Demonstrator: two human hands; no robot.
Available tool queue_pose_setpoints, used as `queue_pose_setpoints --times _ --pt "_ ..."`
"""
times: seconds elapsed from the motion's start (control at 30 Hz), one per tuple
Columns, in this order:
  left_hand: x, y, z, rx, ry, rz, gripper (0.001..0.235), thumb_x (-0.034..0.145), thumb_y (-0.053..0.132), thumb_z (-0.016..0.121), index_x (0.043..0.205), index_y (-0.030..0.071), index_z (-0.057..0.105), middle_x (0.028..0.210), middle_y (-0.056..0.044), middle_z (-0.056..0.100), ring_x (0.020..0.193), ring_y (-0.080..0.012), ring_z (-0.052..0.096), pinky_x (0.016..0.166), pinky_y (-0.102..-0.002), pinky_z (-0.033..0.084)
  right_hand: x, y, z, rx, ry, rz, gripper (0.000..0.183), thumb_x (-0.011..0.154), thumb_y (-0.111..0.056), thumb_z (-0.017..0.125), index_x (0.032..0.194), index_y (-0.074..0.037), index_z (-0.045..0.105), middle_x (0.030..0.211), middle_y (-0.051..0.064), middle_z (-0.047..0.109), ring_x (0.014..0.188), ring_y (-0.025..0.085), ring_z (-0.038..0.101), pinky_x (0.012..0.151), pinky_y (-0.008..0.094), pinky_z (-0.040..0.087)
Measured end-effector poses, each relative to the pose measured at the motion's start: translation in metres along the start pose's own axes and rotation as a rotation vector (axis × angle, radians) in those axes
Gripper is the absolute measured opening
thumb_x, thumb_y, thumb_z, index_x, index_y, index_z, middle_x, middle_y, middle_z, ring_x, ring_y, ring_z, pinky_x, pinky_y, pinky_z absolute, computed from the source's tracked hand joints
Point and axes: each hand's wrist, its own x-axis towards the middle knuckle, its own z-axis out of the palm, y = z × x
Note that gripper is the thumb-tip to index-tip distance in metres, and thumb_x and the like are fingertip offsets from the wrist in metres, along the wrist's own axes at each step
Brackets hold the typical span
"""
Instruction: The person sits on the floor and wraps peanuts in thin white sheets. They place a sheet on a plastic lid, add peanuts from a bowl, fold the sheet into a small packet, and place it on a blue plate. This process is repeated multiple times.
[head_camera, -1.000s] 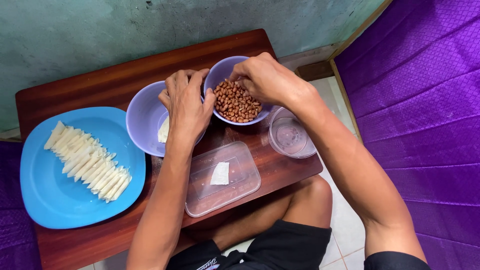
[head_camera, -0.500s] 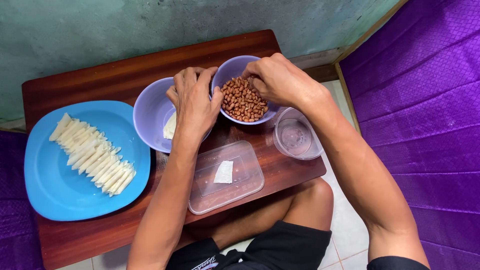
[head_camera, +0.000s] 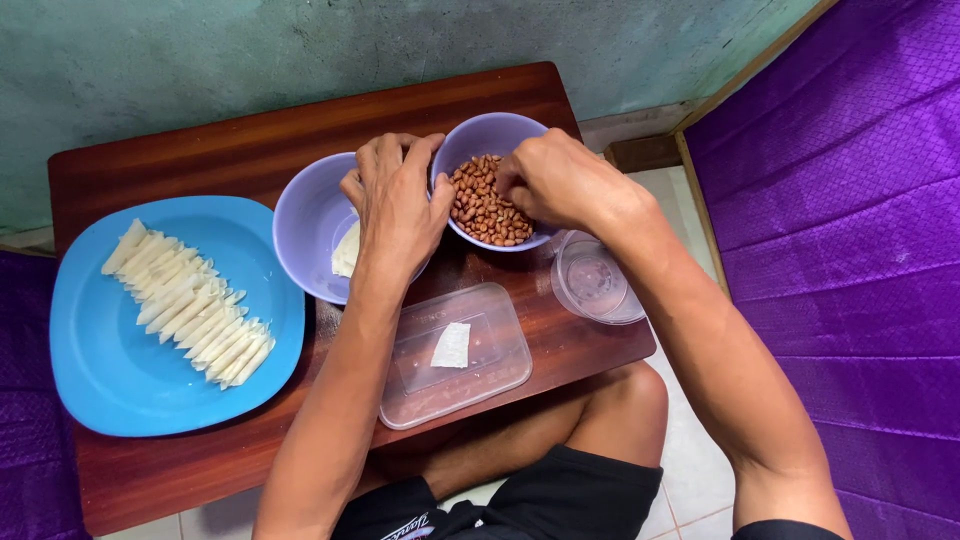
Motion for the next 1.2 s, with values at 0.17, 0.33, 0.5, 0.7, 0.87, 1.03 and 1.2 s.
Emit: queue_pose_setpoints --times 0.17,0.33,0.5,0.7,0.87,1.03,1.2 --pt "0.0 -0.001 0.001 -0.002 0.01 0.007 0.038 0.092 0.022 0.063 0.129 0.015 0.061 0.119 -0.009 0.049 0.126 -0.0321 0.036 0.098 -0.056 0.026 0.01 0.004 0.01 -0.061 0.042 -0.013 0.019 0.091 -0.017 0.069 0.102 -0.007 0.08 0.089 0.026 0.075 0.088 0.045 0.074 0.076 0.055 0.06" --pt "0.0 0.0 0.0 -0.007 0.01 0.002 0.038 0.092 0.022 0.063 0.129 0.016 0.061 0.118 -0.008 0.048 0.125 -0.0318 0.036 0.098 -0.056 0.026 -0.004 -0.011 -0.01 -0.009 0.115 -0.08 0.017 0.092 -0.012 0.069 0.104 -0.007 0.08 0.094 0.024 0.075 0.091 0.045 0.074 0.076 0.055 0.06" --pt "0.001 -0.002 0.001 0.004 -0.003 0.0 0.04 0.092 0.024 0.063 0.131 0.018 0.06 0.119 -0.006 0.048 0.127 -0.0309 0.035 0.1 -0.057 0.026 -0.007 -0.031 0.004 0.036 0.021 -0.209 0.021 0.091 -0.013 0.073 0.11 -0.005 0.08 0.108 0.024 0.071 0.098 0.046 0.072 0.083 0.055 0.06" --pt "0.0 -0.001 0.001 -0.009 0.015 0.007 0.038 0.092 0.023 0.063 0.129 0.016 0.06 0.118 -0.008 0.048 0.125 -0.0317 0.036 0.097 -0.055 0.026 -0.003 0.008 -0.008 -0.104 0.141 -0.157 0.015 0.089 -0.011 0.069 0.099 -0.007 0.08 0.095 0.02 0.07 0.091 0.046 0.072 0.077 0.055 0.06" --pt "0.001 -0.002 0.002 -0.008 0.013 0.01 0.039 0.092 0.024 0.063 0.13 0.017 0.06 0.119 -0.007 0.048 0.126 -0.0318 0.036 0.098 -0.056 0.026 -0.012 -0.005 -0.008 -0.03 0.086 -0.125 0.016 0.091 -0.01 0.069 0.101 -0.008 0.081 0.094 0.02 0.072 0.094 0.044 0.073 0.08 0.053 0.06" --pt "0.0 -0.003 0.003 -0.019 0.007 0.007 0.04 0.092 0.024 0.062 0.131 0.018 0.06 0.119 -0.007 0.048 0.127 -0.0312 0.035 0.098 -0.056 0.025 0.001 -0.005 0.012 -0.01 0.042 -0.118 0.017 0.089 -0.014 0.068 0.099 -0.006 0.079 0.092 0.022 0.072 0.093 0.048 0.071 0.079 0.057 0.059" --pt "0.001 -0.003 0.003 -0.012 0.011 0.003 0.04 0.092 0.024 0.063 0.131 0.019 0.06 0.118 -0.006 0.048 0.127 -0.0307 0.035 0.098 -0.055 0.025 0.01 -0.005 0.023 -0.035 0.026 -0.074 0.017 0.085 -0.018 0.074 0.098 -0.009 0.081 0.091 0.02 0.075 0.09 0.046 0.073 0.077 0.056 0.06"
